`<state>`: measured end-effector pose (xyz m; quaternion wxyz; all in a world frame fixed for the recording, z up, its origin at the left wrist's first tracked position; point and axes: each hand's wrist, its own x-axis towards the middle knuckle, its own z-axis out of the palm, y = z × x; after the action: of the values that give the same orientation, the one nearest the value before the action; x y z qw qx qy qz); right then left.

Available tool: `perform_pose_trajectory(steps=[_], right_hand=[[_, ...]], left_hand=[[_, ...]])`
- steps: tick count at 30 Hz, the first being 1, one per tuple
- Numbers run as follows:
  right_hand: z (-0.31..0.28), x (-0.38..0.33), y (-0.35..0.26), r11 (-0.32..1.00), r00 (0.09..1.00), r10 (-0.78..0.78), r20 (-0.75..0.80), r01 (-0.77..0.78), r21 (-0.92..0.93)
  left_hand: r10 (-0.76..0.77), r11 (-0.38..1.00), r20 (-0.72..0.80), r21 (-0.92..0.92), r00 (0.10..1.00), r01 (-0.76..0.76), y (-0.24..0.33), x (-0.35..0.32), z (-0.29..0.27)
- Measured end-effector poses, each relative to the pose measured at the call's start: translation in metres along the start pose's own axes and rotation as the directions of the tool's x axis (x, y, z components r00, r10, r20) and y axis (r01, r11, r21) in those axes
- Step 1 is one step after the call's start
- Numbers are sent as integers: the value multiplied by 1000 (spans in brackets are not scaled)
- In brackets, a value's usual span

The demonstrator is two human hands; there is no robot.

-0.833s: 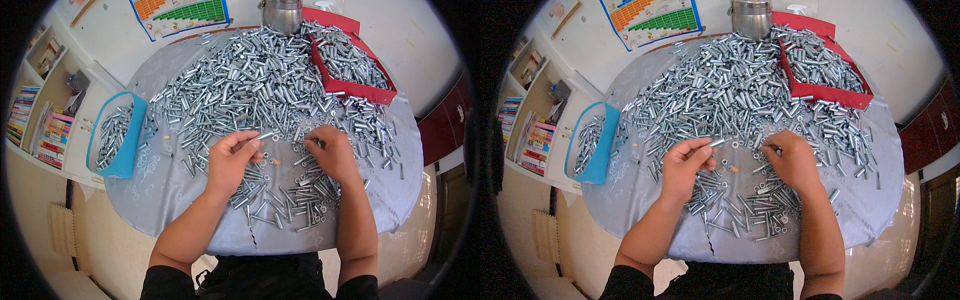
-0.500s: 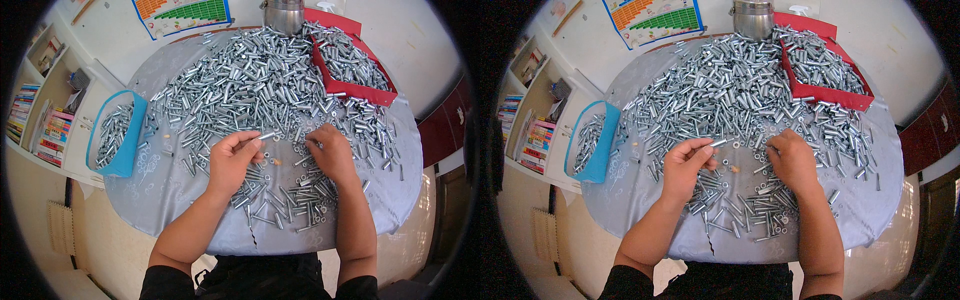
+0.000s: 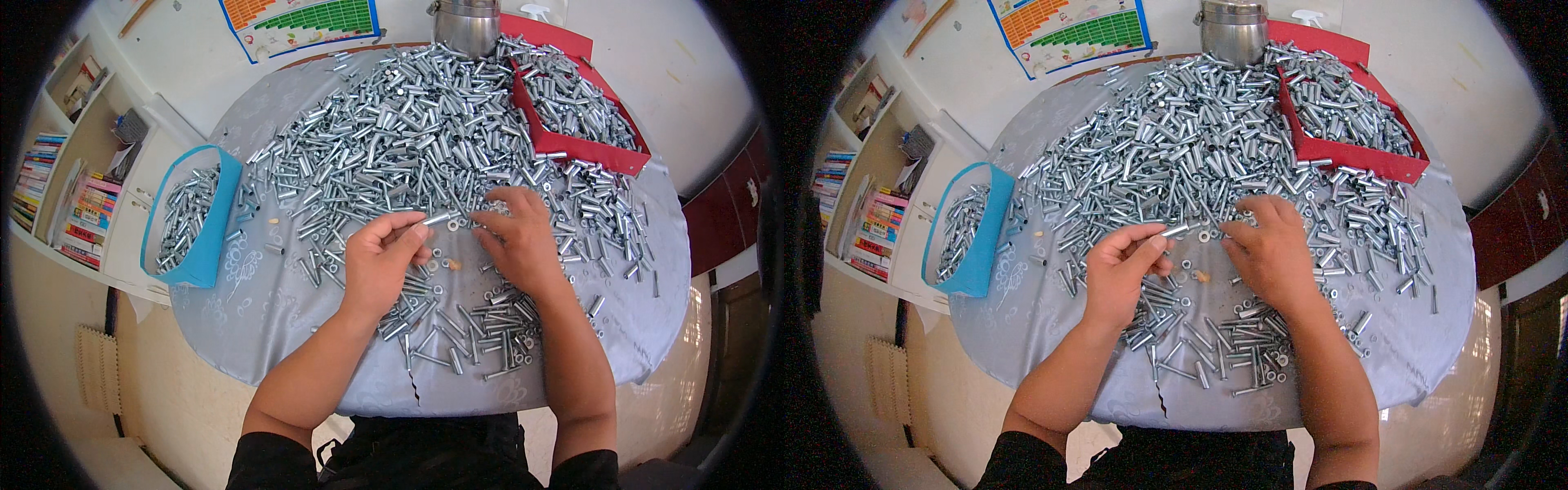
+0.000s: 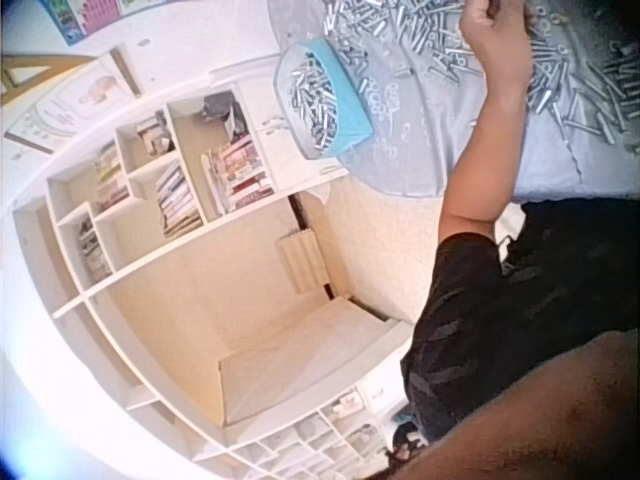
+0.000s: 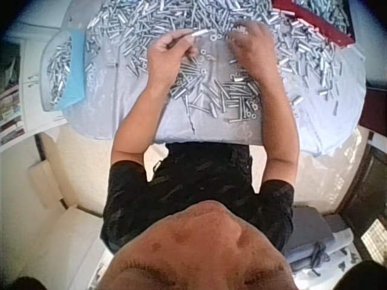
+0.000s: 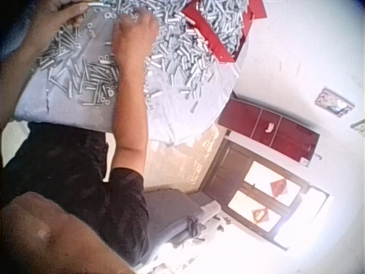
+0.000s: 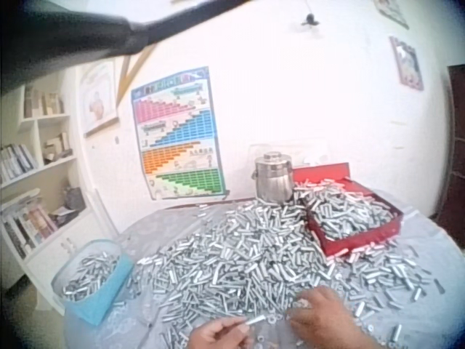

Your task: The person repeatedly picks up metal bolts and washers from a large pile on a table. They thread the washers onto the bolts by hand and place the assembled units into a red tray. The task involves continuous manual handling of small hardware components.

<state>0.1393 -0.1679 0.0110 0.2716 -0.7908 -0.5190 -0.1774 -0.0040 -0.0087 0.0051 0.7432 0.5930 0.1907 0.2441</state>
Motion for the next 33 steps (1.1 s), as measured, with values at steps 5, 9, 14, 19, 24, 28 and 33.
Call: perform_pose_trajectory(steps=[5,9,14,19,24,28,33], right_hand=[[11,2,-12,993,993,-65,99,74,-87],[15,0,-13,990,989,-47,140,65,-123],[16,-5,-8,996,987,-20,159,34,-82],[14,-5,-4,999,989,-17,150,12,30],[8,-6,0,990,988,38,151,-57,129],[13,-2,-5,998,996,-13,85,8,59],[17,-2,-6,999,993,-47,109,46,11]], left_hand=[[17,1000,-35,-4,999,-17,-1,2,0],[36,999,-33,-26,999,-37,-2,2,0],[26,999,-35,-22,999,-27,-3,2,-1],[27,1000,-30,-10,999,-28,-2,0,-2],[28,999,-27,-17,999,-28,0,-1,-1],[35,999,-23,-21,999,-36,-2,0,-1],[38,999,-20,-21,999,-38,-3,0,-1]])
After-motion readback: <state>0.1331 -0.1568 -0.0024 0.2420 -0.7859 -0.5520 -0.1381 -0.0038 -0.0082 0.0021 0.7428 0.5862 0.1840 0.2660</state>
